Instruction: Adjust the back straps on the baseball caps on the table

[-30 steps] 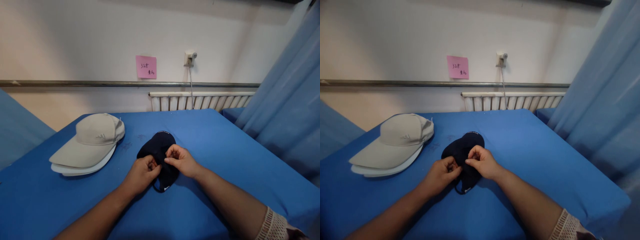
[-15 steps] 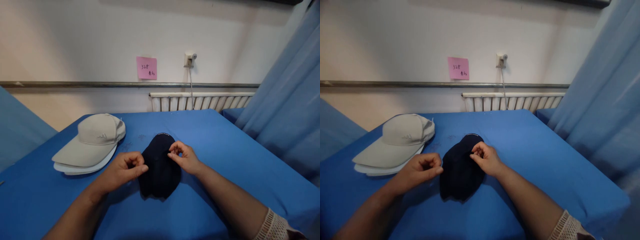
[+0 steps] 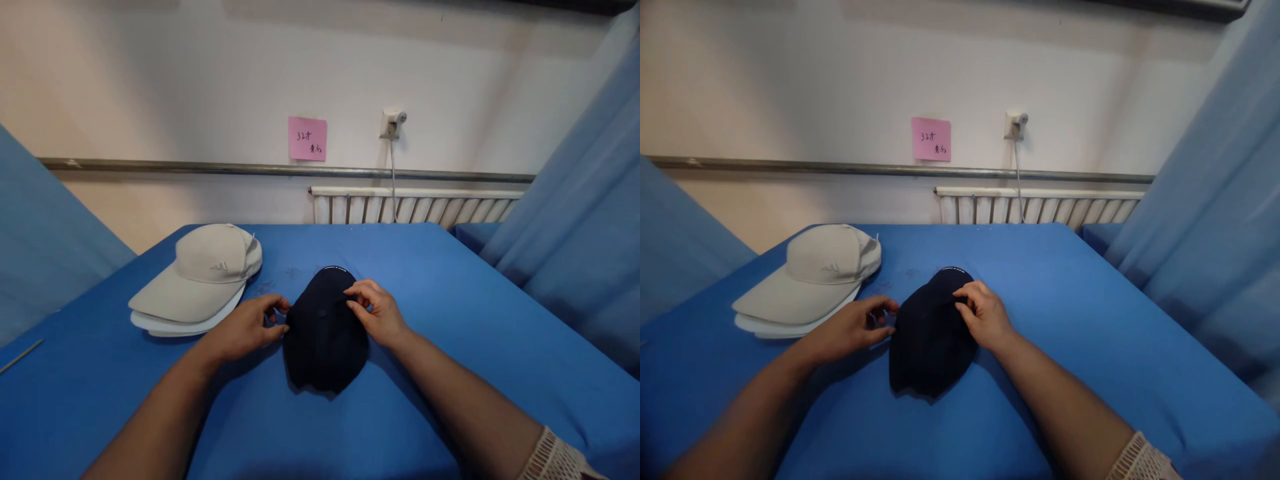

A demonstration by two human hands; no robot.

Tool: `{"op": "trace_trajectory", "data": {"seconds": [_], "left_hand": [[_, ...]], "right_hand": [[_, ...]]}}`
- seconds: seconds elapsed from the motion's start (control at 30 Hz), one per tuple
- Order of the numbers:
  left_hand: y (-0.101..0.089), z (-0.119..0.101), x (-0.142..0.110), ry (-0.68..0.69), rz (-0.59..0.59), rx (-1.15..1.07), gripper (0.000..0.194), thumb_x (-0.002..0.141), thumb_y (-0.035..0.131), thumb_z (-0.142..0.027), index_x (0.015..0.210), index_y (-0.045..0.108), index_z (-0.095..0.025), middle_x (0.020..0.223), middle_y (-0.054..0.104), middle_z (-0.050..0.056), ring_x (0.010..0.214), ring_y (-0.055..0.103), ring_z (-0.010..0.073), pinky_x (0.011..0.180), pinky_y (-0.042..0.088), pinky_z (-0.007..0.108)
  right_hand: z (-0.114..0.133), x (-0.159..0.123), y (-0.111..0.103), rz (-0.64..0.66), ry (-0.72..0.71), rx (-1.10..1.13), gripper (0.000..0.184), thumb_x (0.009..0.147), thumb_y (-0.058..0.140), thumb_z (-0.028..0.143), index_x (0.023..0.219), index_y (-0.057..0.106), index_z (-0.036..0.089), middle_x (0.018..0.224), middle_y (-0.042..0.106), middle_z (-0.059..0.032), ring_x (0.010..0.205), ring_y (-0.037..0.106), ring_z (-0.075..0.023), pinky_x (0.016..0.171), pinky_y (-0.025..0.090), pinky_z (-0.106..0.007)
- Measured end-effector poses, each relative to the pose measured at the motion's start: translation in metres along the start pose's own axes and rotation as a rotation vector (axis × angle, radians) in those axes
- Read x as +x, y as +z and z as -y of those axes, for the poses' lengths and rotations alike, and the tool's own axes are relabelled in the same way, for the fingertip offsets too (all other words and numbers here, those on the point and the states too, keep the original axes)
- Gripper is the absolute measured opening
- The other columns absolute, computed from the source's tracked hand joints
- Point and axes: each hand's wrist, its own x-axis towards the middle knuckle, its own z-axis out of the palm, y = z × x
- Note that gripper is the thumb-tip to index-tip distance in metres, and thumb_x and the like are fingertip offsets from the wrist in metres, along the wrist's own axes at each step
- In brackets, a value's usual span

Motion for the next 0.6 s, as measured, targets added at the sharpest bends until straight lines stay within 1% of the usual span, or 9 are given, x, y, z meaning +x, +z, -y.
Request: {"op": "trace_trajectory", "data": {"seconds": [0.07, 0.1, 0.2, 0.23, 0.3, 0.37, 0.43, 0.53, 0.6], "left_hand": [[-0.0004, -0.0038, -0.0001, 0.035, -0.051, -0.009, 0.045, 0.072, 0.066, -0.035, 0.115, 0.064, -0.023, 0.105, 0.067, 0.008, 0.089, 0.062, 0.0225, 0.076, 0.048, 0.031], [0.0000, -0.0054, 0.0003, 0.069, -0.068, -0.005, 0.044, 0.073, 0.066, -0.035, 0.115, 0.064, -0.023, 0.106, 0.067, 0.008, 0.091, 0.061, 0.0226, 0.080, 0.048, 0.032], [0.0036, -0.0082, 0.0032, 0.186, -0.068, 0.025, 0.022, 0.080, 0.057, -0.030, 0.097, 0.067, -0.022, 0.099, 0.066, 0.006, 0.090, 0.060, 0.0209, 0.085, 0.046, 0.033], [0.0052, -0.0084, 0.0043, 0.213, -0.063, 0.029, 0.018, 0.082, 0.054, -0.029, 0.091, 0.066, -0.021, 0.096, 0.065, 0.005, 0.089, 0.059, 0.0203, 0.086, 0.046, 0.033], [0.0075, -0.0085, 0.0059, 0.241, -0.070, 0.017, 0.015, 0.084, 0.050, -0.028, 0.085, 0.064, -0.020, 0.091, 0.064, 0.005, 0.087, 0.058, 0.0196, 0.085, 0.045, 0.032], [0.0081, -0.0083, 0.0066, 0.241, -0.113, -0.038, 0.013, 0.085, 0.051, -0.028, 0.082, 0.062, -0.020, 0.091, 0.064, 0.004, 0.087, 0.058, 0.0193, 0.084, 0.045, 0.032], [0.0073, -0.0075, 0.0071, 0.224, -0.156, -0.163, 0.013, 0.084, 0.055, -0.031, 0.079, 0.059, -0.020, 0.091, 0.063, 0.004, 0.087, 0.059, 0.0194, 0.083, 0.046, 0.031], [0.0052, -0.0039, 0.0084, 0.153, -0.204, -0.387, 0.017, 0.085, 0.058, -0.035, 0.076, 0.058, -0.020, 0.094, 0.063, 0.005, 0.094, 0.060, 0.0210, 0.085, 0.047, 0.033], [0.0041, -0.0006, 0.0094, 0.121, -0.236, -0.449, 0.019, 0.085, 0.058, -0.036, 0.074, 0.058, -0.020, 0.095, 0.063, 0.004, 0.099, 0.060, 0.0218, 0.088, 0.047, 0.034]], "right_hand": [[0.0005, -0.0005, 0.0005, 0.001, 0.002, -0.007, 0.026, 0.084, 0.058, 0.012, 0.106, 0.064, 0.025, 0.096, 0.060, -0.0032, 0.071, 0.055, -0.0130, 0.071, 0.050, -0.031], [0.0009, -0.0008, 0.0007, 0.006, 0.001, -0.009, 0.028, 0.084, 0.058, 0.011, 0.107, 0.064, 0.025, 0.097, 0.060, -0.0032, 0.071, 0.055, -0.0130, 0.070, 0.050, -0.031], [0.0019, -0.0015, 0.0016, 0.019, -0.008, -0.007, 0.027, 0.084, 0.057, 0.011, 0.106, 0.064, 0.025, 0.099, 0.060, -0.0035, 0.073, 0.056, -0.0133, 0.071, 0.050, -0.030], [0.0021, -0.0015, 0.0019, 0.016, -0.011, -0.008, 0.025, 0.084, 0.057, 0.010, 0.104, 0.065, 0.025, 0.099, 0.061, -0.0036, 0.075, 0.057, -0.0135, 0.071, 0.050, -0.030], [0.0023, -0.0011, 0.0020, 0.006, -0.007, -0.020, 0.022, 0.085, 0.056, 0.010, 0.099, 0.065, 0.023, 0.098, 0.061, -0.0037, 0.075, 0.058, -0.0137, 0.071, 0.050, -0.030], [0.0027, -0.0005, 0.0017, 0.005, 0.001, -0.043, 0.018, 0.085, 0.055, 0.010, 0.095, 0.064, 0.022, 0.095, 0.061, -0.0035, 0.074, 0.058, -0.0138, 0.070, 0.049, -0.029], [0.0031, 0.0001, 0.0011, 0.004, 0.002, -0.070, 0.016, 0.086, 0.054, 0.011, 0.092, 0.062, 0.022, 0.093, 0.061, -0.0033, 0.075, 0.058, -0.0144, 0.070, 0.049, -0.029], [0.0036, 0.0002, 0.0006, -0.013, 0.009, -0.102, 0.015, 0.086, 0.052, 0.011, 0.092, 0.061, 0.022, 0.092, 0.061, -0.0033, 0.078, 0.060, -0.0156, 0.071, 0.049, -0.029], [0.0038, -0.0002, 0.0006, -0.025, 0.029, -0.107, 0.015, 0.086, 0.052, 0.011, 0.091, 0.061, 0.021, 0.092, 0.061, -0.0032, 0.078, 0.060, -0.0157, 0.071, 0.049, -0.029]]}}
